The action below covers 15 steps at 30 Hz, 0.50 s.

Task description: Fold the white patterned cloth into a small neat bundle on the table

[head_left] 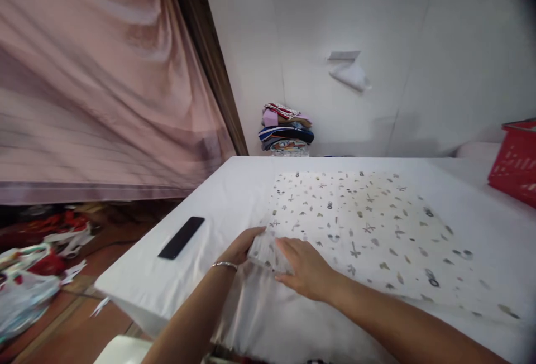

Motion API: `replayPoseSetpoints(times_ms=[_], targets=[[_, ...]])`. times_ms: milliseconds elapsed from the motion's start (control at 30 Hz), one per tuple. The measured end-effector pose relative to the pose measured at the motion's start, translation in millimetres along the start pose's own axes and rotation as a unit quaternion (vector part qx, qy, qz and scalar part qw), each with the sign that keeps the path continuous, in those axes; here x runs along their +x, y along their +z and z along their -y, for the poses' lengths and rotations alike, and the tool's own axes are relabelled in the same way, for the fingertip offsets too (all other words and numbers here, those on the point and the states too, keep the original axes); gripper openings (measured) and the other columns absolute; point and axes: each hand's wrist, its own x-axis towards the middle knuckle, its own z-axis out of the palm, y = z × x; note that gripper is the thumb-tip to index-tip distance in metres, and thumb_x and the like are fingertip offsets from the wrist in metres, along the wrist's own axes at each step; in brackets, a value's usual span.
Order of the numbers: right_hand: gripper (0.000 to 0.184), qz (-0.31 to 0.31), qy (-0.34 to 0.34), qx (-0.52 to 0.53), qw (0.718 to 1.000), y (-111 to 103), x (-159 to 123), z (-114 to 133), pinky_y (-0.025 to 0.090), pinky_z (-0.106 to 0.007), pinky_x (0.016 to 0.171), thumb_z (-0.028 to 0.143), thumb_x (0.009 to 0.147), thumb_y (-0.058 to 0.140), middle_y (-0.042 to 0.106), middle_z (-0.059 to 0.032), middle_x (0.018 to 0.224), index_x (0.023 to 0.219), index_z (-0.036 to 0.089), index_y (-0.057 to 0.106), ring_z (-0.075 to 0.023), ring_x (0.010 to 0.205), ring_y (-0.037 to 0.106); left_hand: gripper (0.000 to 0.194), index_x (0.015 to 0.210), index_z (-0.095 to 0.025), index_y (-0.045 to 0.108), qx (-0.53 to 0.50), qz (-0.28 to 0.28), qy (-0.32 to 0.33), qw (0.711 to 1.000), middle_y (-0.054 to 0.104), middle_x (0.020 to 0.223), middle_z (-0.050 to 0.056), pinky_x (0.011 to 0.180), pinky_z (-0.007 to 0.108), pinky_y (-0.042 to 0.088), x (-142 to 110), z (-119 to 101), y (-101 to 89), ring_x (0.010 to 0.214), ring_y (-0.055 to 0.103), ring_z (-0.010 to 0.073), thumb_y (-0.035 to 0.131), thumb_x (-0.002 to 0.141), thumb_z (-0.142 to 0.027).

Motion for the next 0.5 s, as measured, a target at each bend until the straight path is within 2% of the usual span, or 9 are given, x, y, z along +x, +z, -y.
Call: replayPoseSetpoints(times_ms=[100,233,367,500], targets=[[0.079,-0.020,-0.004,-0.073,0.997,27,37,14,0.040,-0.048,0.096,0.041,0.082,0.064,0.048,-0.0162,0.135,0.148,0.016,0.029,-0.0325,0.116,0.048,0.016,0.075,-0.014,0.063,-0.009,0.019,0.012,1.000,0.067,0.063,0.003,0.059,0.027,0.049,2,1,1.8,0.057,0.061,0.0162,0.063,0.077,-0.029],[0.078,-0.033,0.001,-0.123,0.992,52,59,16,0.045,-0.045,0.087,0.029,0.082,0.060,0.050,-0.0183,0.126,0.149,0.013,0.024,-0.0310,0.105,0.051,0.026,0.067,-0.014,0.060,-0.004,0.034,-0.002,0.999,0.063,0.059,0.003,0.057,0.025,0.046,5,1,-0.2,0.057,0.059,0.0153,0.062,0.079,-0.037],[0.071,-0.018,0.010,-0.087,0.996,55,66,5,0.048,-0.040,0.081,0.011,0.083,0.044,0.055,-0.0154,0.117,0.150,0.015,0.023,-0.0254,0.097,0.056,0.035,0.072,-0.014,0.061,0.012,0.063,-0.007,0.998,0.063,0.061,0.002,0.061,0.026,0.048,14,1,-10.1,0.062,0.060,0.0164,0.066,0.076,-0.048],[0.064,-0.030,0.019,0.023,0.999,45,67,-5,0.047,-0.037,0.087,0.010,0.083,0.039,0.061,-0.0124,0.118,0.146,0.015,0.033,-0.0238,0.104,0.058,0.040,0.074,-0.013,0.062,0.068,0.025,-0.002,0.997,0.063,0.061,0.003,0.062,0.029,0.048,38,-11,-18.4,0.063,0.061,0.0180,0.071,0.071,-0.051]])
